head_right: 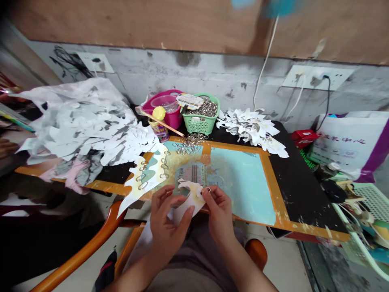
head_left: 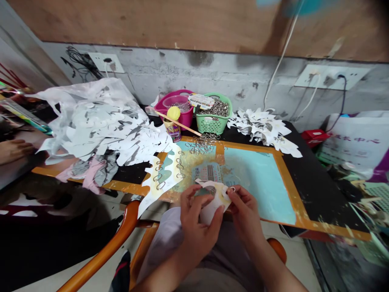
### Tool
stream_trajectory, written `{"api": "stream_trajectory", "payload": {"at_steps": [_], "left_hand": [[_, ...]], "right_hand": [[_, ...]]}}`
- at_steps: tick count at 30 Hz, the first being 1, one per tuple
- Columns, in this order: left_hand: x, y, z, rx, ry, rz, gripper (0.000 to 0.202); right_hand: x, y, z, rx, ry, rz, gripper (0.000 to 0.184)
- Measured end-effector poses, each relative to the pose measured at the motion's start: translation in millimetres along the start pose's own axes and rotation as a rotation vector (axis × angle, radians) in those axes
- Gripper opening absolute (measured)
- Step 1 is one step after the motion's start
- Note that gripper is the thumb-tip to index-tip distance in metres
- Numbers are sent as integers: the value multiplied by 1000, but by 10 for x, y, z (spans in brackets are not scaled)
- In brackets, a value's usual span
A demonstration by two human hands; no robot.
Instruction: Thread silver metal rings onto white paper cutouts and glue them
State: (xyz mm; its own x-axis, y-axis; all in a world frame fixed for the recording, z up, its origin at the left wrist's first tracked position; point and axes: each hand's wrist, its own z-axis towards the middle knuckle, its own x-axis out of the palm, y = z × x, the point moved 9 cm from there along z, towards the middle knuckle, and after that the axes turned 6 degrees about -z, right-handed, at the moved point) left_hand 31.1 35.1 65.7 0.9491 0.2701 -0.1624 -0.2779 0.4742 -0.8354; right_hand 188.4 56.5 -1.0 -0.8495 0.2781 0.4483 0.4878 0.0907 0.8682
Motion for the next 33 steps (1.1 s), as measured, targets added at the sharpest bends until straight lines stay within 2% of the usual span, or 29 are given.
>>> {"api": "stream_trajectory", "payload": {"at_steps": [3, 5, 7, 11, 14, 15, 17, 19, 21, 22, 24, 26, 29, 33], "left_hand": [[-12, 238, -61, -201, 12, -159, 36], [91, 442, -120, -384, 111, -262, 30], [186, 573, -166, -499, 203, -326, 20], [229, 646, -162, -533, 275, -386, 21], [279, 676, -192, -588, 370, -452, 22], [282, 698, -207, -619, 380, -473, 22], [231, 753, -215, -670, 322, -509, 22], [94, 765, -175, -633, 175, -509, 23], [-82, 651, -98, -456, 34, -416, 25], [-144, 540, -65, -334, 4, -325, 23], [-149, 290, -34, -109, 30, -108, 15], [-50, 128, -33, 8, 103, 48, 10], [84, 67, -20, 21, 156, 116, 7], [171, 107, 7, -7, 147, 152, 7]], "right_hand": [[4, -6, 1, -9, 1, 12, 20], [4, -6, 2, -23, 3, 2, 19], [1, -23, 5, -9, 8, -11, 20], [-19, -118, 14, 102, 27, 24, 24], [-33, -160, 27, 142, 47, 7, 23], [-30, -163, 33, 140, 58, -19, 23], [-19, -164, 45, 127, 74, -70, 25], [-23, -162, 55, 114, 59, -90, 27], [-32, -158, 56, 98, 35, -93, 28], [-33, -158, 52, 90, 27, -93, 28], [-27, -159, 39, 70, 23, -91, 27], [-24, -151, 23, 38, 20, -89, 26], [-35, -131, 9, -7, 0, -78, 25], [-60, -138, 24, 18, -39, -17, 24]]}}
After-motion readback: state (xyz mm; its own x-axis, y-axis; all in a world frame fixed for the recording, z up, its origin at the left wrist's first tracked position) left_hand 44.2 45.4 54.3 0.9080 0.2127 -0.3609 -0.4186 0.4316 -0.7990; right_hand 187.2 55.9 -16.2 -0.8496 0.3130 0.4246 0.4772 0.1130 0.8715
